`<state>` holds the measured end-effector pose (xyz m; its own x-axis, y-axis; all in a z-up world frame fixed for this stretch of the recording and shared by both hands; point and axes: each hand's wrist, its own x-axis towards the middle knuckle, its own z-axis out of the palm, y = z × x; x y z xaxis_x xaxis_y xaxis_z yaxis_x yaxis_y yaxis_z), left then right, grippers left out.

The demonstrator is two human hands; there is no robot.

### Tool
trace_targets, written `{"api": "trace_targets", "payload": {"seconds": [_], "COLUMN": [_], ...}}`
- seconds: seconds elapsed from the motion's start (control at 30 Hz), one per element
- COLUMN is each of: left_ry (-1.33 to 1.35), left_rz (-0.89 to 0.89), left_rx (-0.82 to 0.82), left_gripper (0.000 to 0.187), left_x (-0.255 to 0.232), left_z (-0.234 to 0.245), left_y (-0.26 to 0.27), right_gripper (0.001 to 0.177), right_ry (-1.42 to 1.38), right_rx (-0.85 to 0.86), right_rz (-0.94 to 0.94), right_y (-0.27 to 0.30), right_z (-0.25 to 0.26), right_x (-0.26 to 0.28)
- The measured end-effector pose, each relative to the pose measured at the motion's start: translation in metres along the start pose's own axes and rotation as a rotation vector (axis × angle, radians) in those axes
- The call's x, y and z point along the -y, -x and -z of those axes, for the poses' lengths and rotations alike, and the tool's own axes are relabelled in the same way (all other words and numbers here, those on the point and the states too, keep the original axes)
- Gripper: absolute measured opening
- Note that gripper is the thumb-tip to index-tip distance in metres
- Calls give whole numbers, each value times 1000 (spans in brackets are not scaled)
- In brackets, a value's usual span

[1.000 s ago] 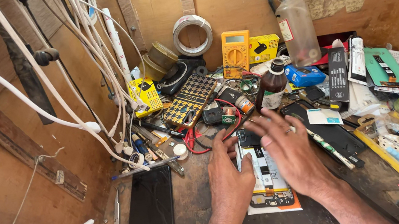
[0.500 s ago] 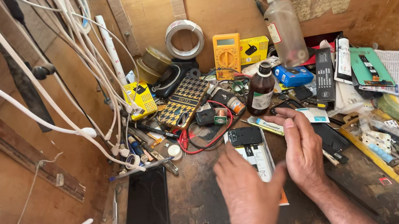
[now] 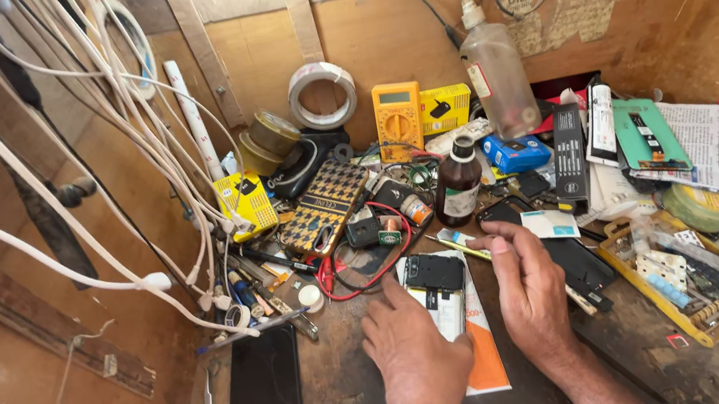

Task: The person works on a disassembled smartphone on a cluttered workbench. They use a small screwdriver to adjust components near the battery and camera area, then use a green-handled tool to scrape or clean a small part. The phone remains open throughout the clip.

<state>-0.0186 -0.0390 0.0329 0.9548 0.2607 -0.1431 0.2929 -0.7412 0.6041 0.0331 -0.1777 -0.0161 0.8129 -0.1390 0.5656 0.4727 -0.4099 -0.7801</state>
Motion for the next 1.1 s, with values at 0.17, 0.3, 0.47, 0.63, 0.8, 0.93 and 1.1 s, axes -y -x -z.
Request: {"api": "trace_targets", "payload": {"seconds": [0.17,0.3,0.47,0.63,0.8,0.93,1.1], "left_ry": [59,11,161,499,1030,1189,1207], "left_rz": [-36,-34,26,91,155,67,7], "left_rx": [61,157,144,234,512,626,692], "left_gripper": [102,104,62,52,53,52,55], "left_x": [-1,7,25,45,56,59,56], "left_z": [7,4,-12,-29,-9,-1,-13], "left_y": [-9,-27,-58,-77,-100,-102,-107], "right_gripper": [30,30,31,33,32,31,29], "right_ry": [12,34,50,25,19,20,-73], "right_rx": [-13,-17,-18,-3,-15,-7,-11], "right_rz": [-69,-9,-26,-120,-126,-132,-58], "right_y": [0,1,0,2,-1,-2,-7], "right_z": [-1,-1,-1,-1,-2,-2,-2], "right_x": [-1,-6,-12,-17,-22,-22,-9]}}
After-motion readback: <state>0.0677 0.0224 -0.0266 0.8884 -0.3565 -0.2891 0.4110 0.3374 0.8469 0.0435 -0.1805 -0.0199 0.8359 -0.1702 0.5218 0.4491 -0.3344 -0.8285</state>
